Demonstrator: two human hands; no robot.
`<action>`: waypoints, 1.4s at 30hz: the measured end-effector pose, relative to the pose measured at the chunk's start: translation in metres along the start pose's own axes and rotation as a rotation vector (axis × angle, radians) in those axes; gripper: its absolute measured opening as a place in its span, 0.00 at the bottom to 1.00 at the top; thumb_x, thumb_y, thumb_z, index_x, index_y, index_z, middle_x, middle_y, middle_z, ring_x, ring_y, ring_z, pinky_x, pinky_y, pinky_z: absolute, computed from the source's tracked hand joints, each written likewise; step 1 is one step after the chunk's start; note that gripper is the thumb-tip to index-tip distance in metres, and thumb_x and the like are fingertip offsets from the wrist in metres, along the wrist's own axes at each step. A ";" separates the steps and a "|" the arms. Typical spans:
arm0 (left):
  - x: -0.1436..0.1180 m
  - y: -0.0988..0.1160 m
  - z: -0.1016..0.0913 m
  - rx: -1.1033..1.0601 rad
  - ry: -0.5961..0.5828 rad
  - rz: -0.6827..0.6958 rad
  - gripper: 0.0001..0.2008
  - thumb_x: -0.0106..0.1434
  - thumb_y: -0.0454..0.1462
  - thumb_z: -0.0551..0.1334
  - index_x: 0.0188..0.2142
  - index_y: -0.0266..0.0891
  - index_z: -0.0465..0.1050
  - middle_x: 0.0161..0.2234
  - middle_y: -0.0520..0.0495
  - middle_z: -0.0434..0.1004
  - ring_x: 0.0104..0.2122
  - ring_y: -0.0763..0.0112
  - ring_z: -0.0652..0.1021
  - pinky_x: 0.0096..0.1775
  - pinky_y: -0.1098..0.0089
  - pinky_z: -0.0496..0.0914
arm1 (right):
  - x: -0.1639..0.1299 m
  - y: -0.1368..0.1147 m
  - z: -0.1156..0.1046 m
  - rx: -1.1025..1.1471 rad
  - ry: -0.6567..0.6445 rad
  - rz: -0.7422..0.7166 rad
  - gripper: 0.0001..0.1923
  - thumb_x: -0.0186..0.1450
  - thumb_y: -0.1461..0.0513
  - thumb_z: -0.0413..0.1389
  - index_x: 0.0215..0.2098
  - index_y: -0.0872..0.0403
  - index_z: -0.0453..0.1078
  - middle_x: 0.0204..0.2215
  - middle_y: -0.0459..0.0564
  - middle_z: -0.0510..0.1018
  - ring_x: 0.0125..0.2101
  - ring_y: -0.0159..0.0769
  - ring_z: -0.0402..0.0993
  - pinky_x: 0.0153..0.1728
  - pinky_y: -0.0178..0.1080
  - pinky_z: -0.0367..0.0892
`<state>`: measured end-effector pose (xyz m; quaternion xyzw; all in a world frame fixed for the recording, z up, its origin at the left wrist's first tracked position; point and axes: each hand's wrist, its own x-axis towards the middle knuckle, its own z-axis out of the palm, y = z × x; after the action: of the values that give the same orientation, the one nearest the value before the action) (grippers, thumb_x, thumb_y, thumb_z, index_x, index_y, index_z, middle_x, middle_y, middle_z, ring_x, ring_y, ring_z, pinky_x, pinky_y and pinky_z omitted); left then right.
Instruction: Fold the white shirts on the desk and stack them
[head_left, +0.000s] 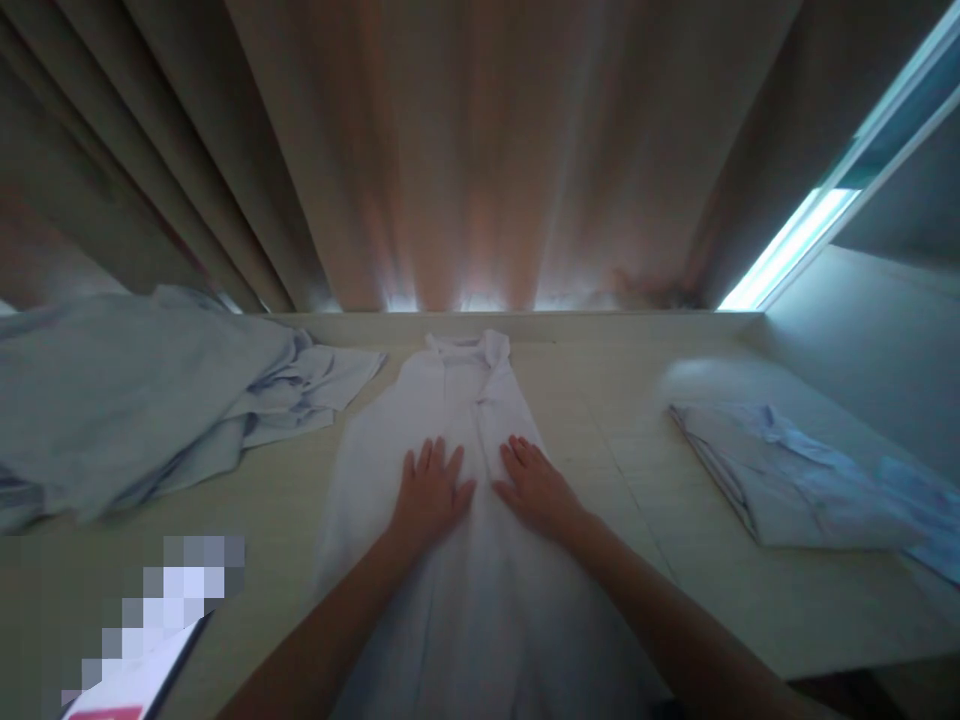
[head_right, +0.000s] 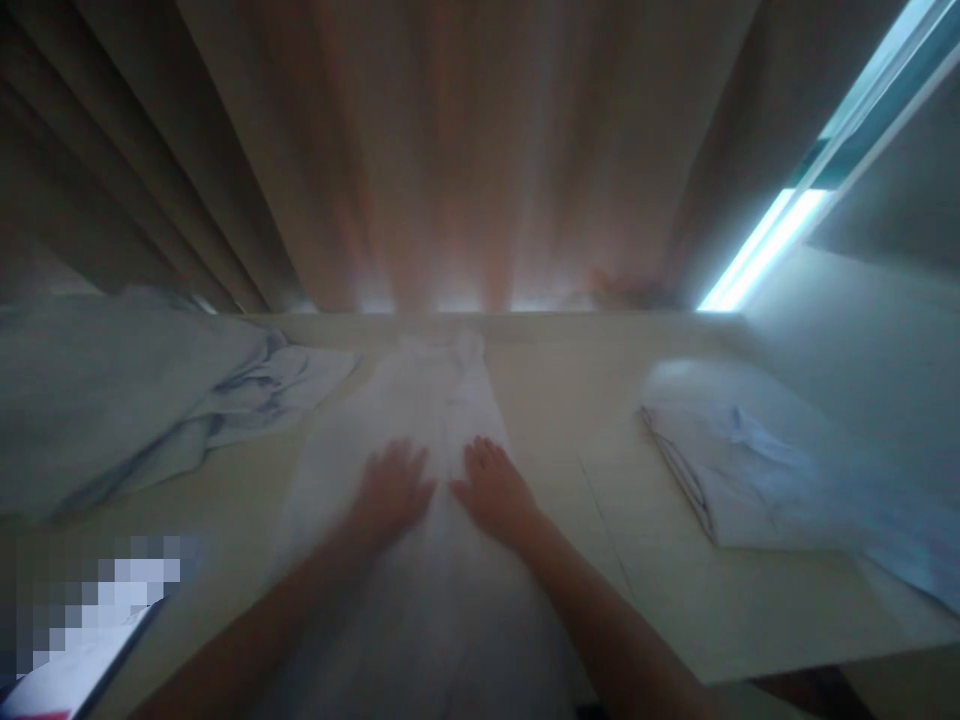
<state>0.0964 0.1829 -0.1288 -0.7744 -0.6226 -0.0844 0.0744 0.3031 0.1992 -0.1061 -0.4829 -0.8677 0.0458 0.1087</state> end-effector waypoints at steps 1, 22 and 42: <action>-0.008 0.003 0.000 0.005 0.006 -0.003 0.29 0.65 0.50 0.43 0.61 0.41 0.55 0.61 0.35 0.57 0.61 0.50 0.57 0.58 0.46 0.47 | -0.007 -0.004 0.002 0.009 -0.007 0.003 0.32 0.66 0.51 0.45 0.61 0.64 0.55 0.61 0.66 0.56 0.62 0.49 0.48 0.61 0.49 0.48; -0.155 0.020 -0.052 0.037 -0.109 -0.021 0.26 0.65 0.45 0.46 0.61 0.41 0.54 0.63 0.39 0.53 0.62 0.51 0.55 0.60 0.46 0.47 | -0.255 -0.079 -0.007 1.142 0.444 0.980 0.26 0.54 0.44 0.54 0.40 0.55 0.69 0.38 0.55 0.78 0.42 0.45 0.73 0.43 0.42 0.67; -0.147 0.118 -0.040 -0.141 -0.140 0.035 0.27 0.64 0.52 0.43 0.60 0.50 0.55 0.64 0.41 0.53 0.63 0.49 0.52 0.57 0.38 0.45 | -0.320 -0.124 0.020 0.983 0.275 1.022 0.16 0.47 0.46 0.56 0.24 0.49 0.70 0.28 0.49 0.79 0.36 0.47 0.75 0.40 0.42 0.68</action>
<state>0.1791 0.0089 -0.1243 -0.7925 -0.6051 -0.0721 -0.0225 0.3589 -0.1377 -0.1488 -0.7249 -0.3911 0.4148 0.3866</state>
